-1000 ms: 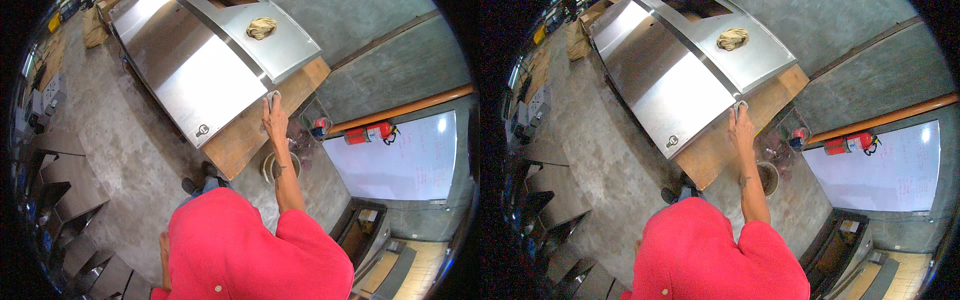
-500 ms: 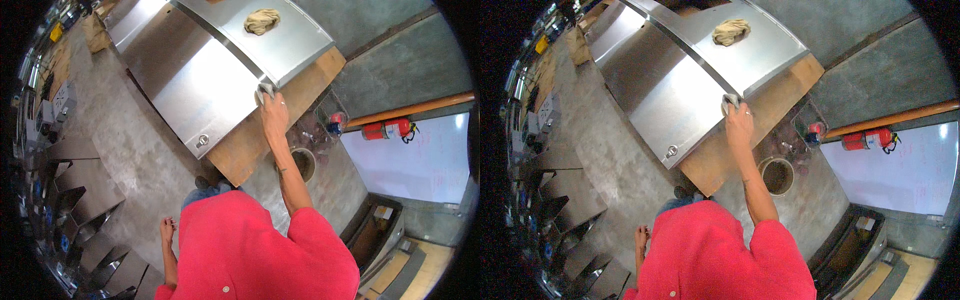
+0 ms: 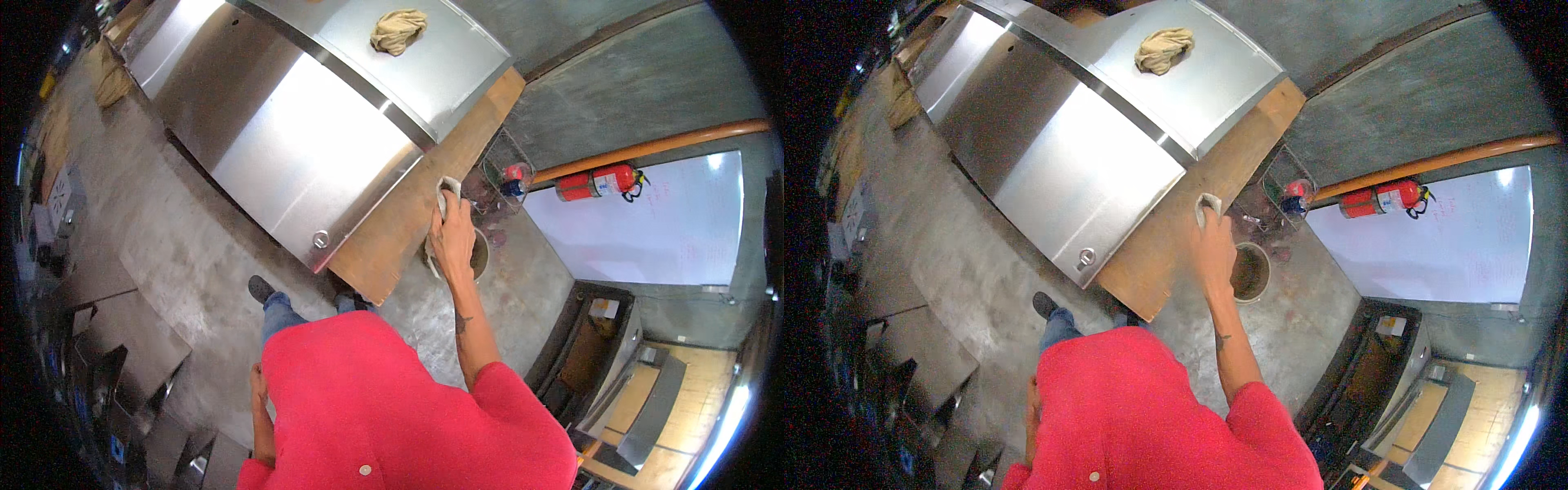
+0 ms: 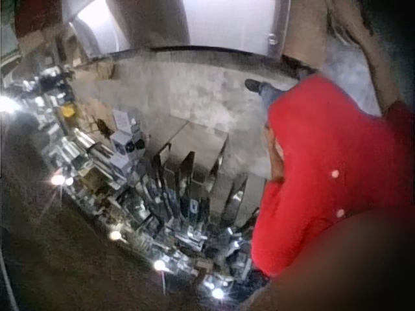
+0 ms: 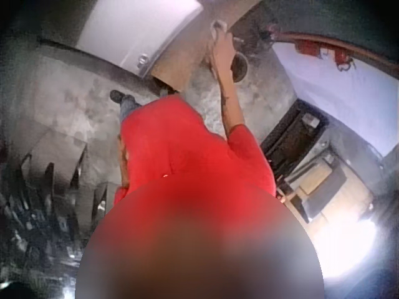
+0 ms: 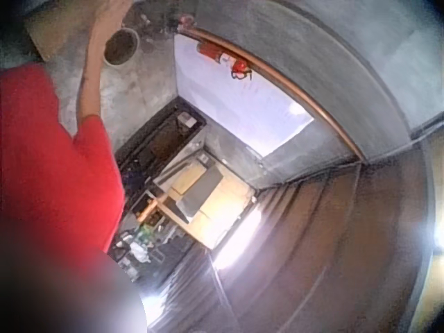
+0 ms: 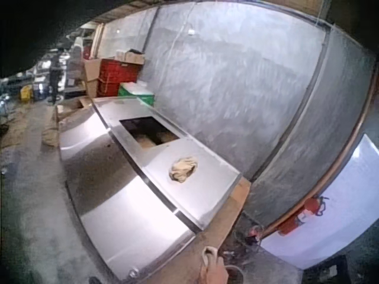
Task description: The person wipes the surface of a stainless steel appliance with a cloth, repeatedly dipping the cloth into a bucket of water and wringing it out. The person cleans multiple sections of the appliance, including the top and side panels, in a workshop environment.
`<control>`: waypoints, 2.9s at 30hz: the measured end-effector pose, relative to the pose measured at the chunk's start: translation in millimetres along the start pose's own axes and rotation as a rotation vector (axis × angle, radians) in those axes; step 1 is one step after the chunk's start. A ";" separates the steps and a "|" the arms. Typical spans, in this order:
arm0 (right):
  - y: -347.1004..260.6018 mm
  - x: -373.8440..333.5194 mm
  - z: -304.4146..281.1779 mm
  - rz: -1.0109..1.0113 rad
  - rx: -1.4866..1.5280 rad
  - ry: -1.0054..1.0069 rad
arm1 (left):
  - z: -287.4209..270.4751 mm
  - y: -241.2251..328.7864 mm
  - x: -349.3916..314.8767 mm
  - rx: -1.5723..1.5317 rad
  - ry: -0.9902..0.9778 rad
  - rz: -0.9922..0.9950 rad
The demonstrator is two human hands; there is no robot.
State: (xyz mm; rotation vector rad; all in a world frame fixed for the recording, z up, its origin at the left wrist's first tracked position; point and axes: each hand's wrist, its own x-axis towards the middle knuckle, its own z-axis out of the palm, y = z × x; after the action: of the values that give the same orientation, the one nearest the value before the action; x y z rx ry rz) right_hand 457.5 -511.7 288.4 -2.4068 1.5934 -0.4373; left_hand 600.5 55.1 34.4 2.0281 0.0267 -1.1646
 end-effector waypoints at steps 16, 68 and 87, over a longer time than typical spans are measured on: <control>-62.6 24.0 24.9 -0.043 -0.262 0.139 | -219.9 -12.8 145.6 -0.243 0.052 -0.087; -248.0 159.3 157.2 0.236 -0.119 0.545 | -268.6 171.4 299.3 0.228 -0.093 0.012; -314.4 208.1 217.5 0.506 -0.127 0.742 | -409.1 306.3 446.1 0.017 -0.244 0.006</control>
State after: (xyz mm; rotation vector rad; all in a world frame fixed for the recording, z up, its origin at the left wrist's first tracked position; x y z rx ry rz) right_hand 882.2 -577.5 219.5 -1.8837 2.4890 -1.2410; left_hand 1270.0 -50.9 4.7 1.8855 -0.1108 -1.4050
